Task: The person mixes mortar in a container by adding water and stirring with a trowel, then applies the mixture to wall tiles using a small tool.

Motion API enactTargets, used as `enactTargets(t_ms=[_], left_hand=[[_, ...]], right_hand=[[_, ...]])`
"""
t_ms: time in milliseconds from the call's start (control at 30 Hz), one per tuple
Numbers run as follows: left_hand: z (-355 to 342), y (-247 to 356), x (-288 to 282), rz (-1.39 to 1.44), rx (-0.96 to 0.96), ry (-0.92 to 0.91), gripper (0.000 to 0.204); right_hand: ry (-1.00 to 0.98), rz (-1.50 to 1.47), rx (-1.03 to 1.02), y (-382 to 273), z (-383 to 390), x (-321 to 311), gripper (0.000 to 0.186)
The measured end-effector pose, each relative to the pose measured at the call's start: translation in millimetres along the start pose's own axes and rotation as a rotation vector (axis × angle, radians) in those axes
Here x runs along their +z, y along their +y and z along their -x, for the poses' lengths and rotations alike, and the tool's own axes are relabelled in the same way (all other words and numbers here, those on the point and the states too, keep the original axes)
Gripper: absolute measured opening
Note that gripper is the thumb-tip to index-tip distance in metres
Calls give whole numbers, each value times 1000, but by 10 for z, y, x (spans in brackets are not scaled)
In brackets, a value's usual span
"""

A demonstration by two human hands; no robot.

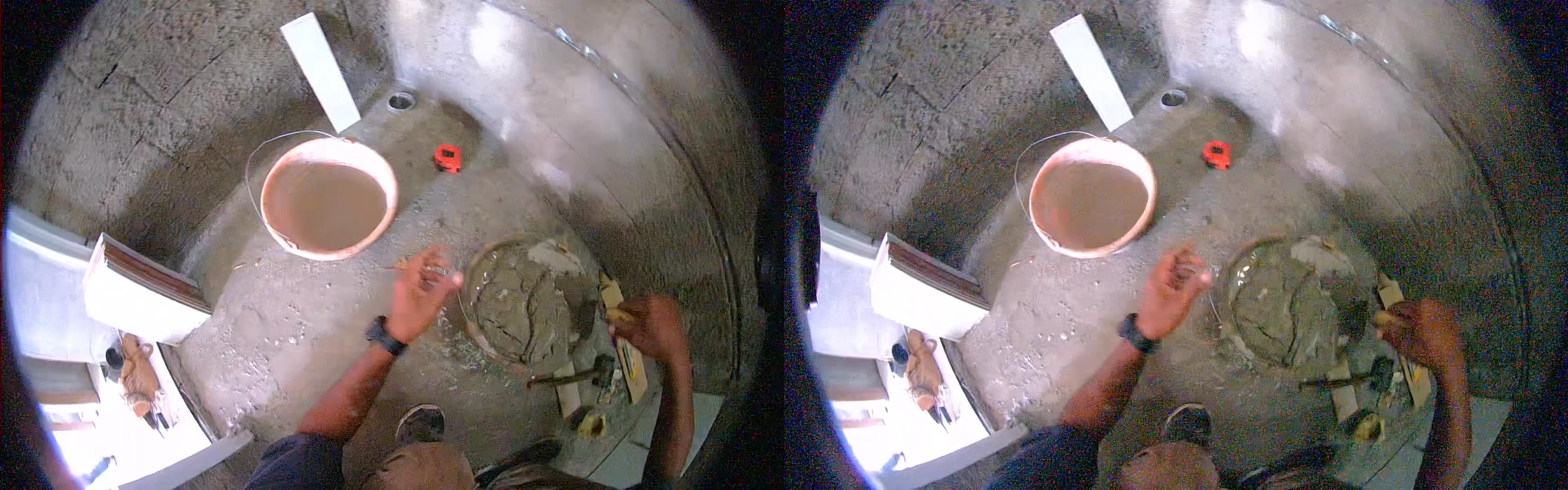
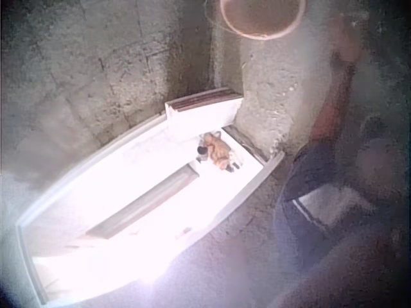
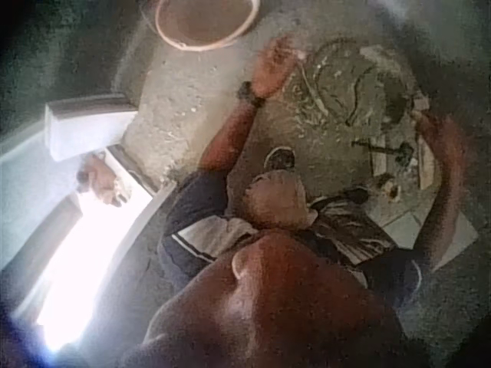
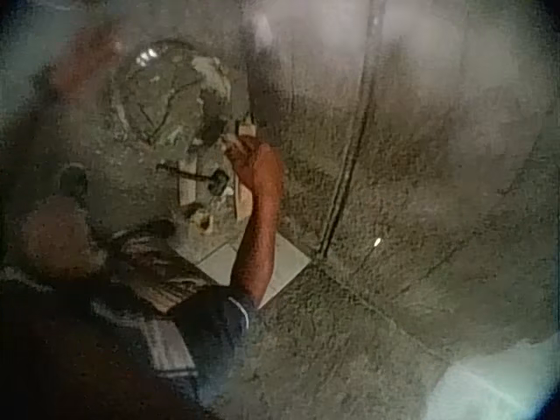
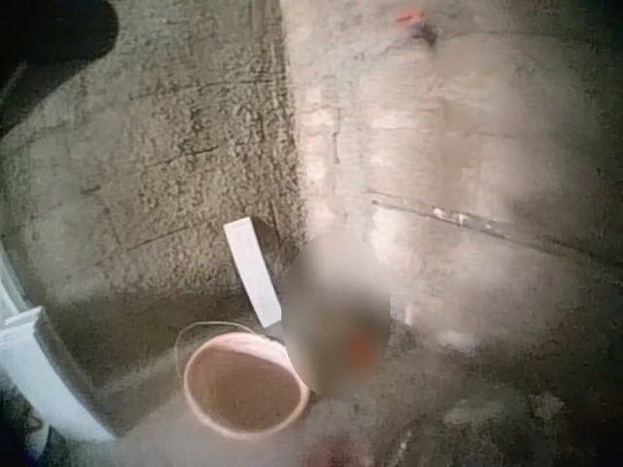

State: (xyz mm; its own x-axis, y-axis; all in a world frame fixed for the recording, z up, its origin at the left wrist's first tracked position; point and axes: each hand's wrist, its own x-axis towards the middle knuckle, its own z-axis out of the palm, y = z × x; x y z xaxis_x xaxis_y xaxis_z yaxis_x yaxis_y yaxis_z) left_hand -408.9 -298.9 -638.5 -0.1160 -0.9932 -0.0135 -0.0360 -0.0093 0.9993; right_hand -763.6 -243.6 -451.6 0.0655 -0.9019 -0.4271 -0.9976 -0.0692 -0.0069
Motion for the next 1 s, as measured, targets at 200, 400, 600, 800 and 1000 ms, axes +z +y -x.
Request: enactTargets(t_ms=[200,400,600,800,1000], left_hand=[[-94,74,153,-55,53,-143,55],[-106,-433,626,159,-201,11,60],[-36,-581,504,37,-121,-24,55],[-58,-562,561,181,-119,65,50],[-36,-494,520,102,-48,37,47]], right_hand=[[-124,84,159,-142,81,26,41],[-76,310,211,-682,471,338,37],[39,441,155,-872,696,-162,33],[38,293,206,-869,767,-814,34],[-164,322,12,-880,297,-914,31]])
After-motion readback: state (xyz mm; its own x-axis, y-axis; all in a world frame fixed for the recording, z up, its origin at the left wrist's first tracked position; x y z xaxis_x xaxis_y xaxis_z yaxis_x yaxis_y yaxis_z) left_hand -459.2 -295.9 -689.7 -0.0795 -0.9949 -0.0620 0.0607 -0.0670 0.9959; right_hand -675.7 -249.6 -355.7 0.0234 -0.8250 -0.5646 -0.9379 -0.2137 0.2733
